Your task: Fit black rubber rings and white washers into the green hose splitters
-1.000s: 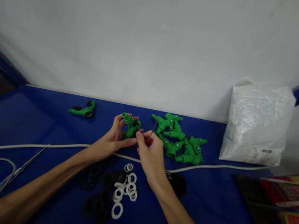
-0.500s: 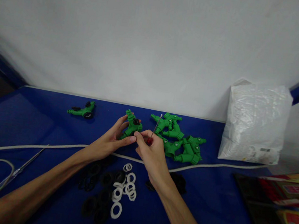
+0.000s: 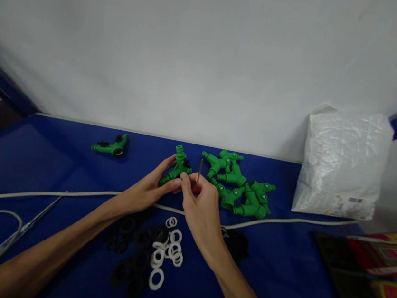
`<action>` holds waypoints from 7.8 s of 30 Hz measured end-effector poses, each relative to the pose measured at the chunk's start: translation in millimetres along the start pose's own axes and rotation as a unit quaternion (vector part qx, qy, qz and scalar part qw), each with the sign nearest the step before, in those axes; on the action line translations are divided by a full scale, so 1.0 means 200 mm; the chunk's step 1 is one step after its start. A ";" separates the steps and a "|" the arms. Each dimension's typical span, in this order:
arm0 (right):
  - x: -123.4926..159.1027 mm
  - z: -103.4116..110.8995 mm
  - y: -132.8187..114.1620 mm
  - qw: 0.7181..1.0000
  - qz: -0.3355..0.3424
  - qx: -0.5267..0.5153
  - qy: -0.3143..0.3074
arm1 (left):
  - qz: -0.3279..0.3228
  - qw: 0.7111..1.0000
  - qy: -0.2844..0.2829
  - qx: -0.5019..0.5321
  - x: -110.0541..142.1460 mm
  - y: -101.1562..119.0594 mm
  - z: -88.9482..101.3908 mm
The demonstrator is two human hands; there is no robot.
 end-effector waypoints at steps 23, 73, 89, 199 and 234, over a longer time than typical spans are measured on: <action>0.01 0.03 -0.04 0.994 -0.009 -0.098 -0.038 | 0.042 0.979 0.113 0.166 -0.03 0.00 0.04; 0.00 0.02 -0.02 0.999 0.028 0.013 0.016 | 0.082 0.935 0.083 0.336 -0.05 0.02 0.00; 0.00 0.00 -0.02 0.999 0.033 -0.012 -0.011 | 0.096 0.948 0.065 0.297 -0.04 0.01 -0.01; 0.14 -0.06 -0.59 0.547 0.307 0.767 -0.135 | 0.111 0.895 -0.013 0.431 -0.06 -0.07 0.06; 0.12 -0.04 -0.56 0.554 0.309 0.757 -0.155 | 0.150 0.880 0.009 0.451 -0.05 -0.04 0.07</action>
Point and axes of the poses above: each hand's wrist, its own x-axis away from the middle knuckle, its own z-axis out of the back of the hand, y = z × x, the point moved 2 cm from there along -x, towards the middle knuckle, and after that the axes turned 11 degrees about -y, right-handed, at the moved point
